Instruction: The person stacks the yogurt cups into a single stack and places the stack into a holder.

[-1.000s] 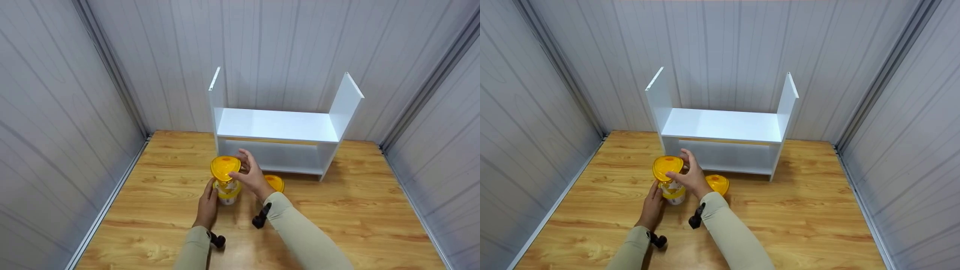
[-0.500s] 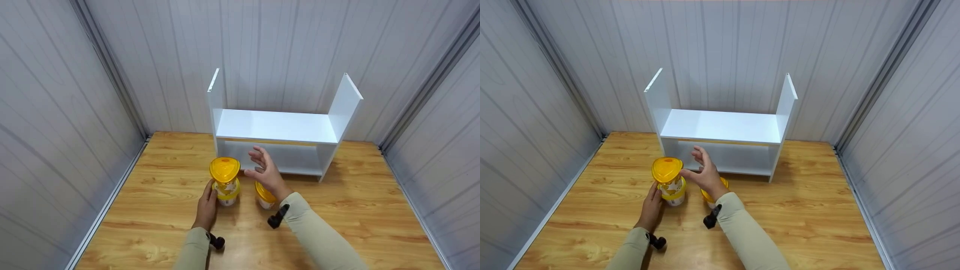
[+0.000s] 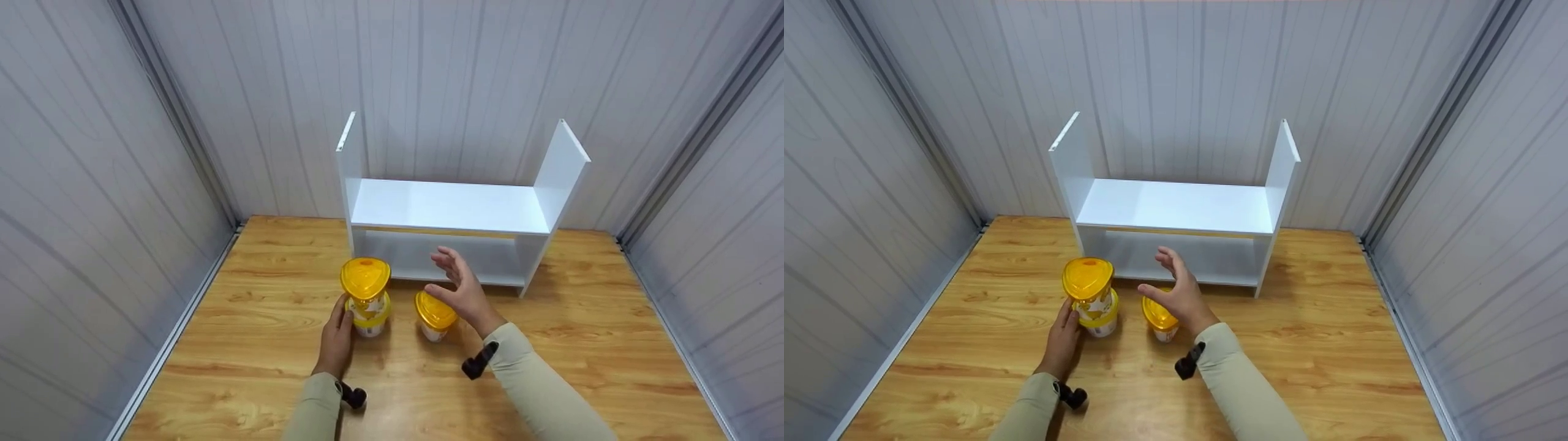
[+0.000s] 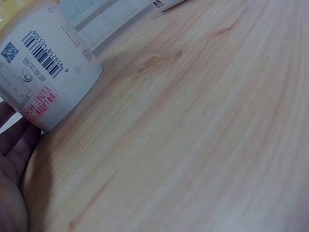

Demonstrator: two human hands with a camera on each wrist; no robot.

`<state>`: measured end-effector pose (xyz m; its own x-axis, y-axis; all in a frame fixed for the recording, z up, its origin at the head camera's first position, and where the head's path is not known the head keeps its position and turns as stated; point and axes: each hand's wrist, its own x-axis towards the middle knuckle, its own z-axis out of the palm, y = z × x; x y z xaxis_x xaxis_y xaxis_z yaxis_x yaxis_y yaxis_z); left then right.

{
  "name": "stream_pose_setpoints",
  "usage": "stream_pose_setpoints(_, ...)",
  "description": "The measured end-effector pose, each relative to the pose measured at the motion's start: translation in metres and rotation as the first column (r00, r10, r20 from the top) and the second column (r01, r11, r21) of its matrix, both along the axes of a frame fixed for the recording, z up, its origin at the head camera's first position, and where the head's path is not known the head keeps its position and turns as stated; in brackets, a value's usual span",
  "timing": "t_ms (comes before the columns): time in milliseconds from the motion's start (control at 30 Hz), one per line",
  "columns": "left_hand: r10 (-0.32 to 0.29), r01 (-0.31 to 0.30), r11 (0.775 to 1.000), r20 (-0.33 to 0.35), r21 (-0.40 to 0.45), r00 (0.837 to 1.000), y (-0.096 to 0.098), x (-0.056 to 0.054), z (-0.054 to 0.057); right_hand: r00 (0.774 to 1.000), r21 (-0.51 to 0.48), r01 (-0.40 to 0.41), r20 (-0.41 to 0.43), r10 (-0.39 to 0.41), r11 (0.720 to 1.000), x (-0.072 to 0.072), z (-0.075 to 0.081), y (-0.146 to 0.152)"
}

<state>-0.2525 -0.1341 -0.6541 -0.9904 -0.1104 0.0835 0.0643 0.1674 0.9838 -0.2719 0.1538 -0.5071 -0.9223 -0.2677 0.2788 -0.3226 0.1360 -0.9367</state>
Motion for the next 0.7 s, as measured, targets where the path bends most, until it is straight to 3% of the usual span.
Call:
stream_pose_setpoints(500, -0.023, 0.023, 0.999, 0.006, 0.041, 1.000, 0.000, 0.001, 0.001, 0.998, 0.049, 0.064, 0.008, -0.064, 0.997, 0.005, -0.035, 0.019)
stream_pose_setpoints(700, -0.014, 0.013, 0.999, 0.018, 0.044, 1.000, 0.001, 0.001, 0.001, 0.996, 0.054, 0.067, 0.057, -0.071, 0.996, 0.005, -0.043, 0.024)
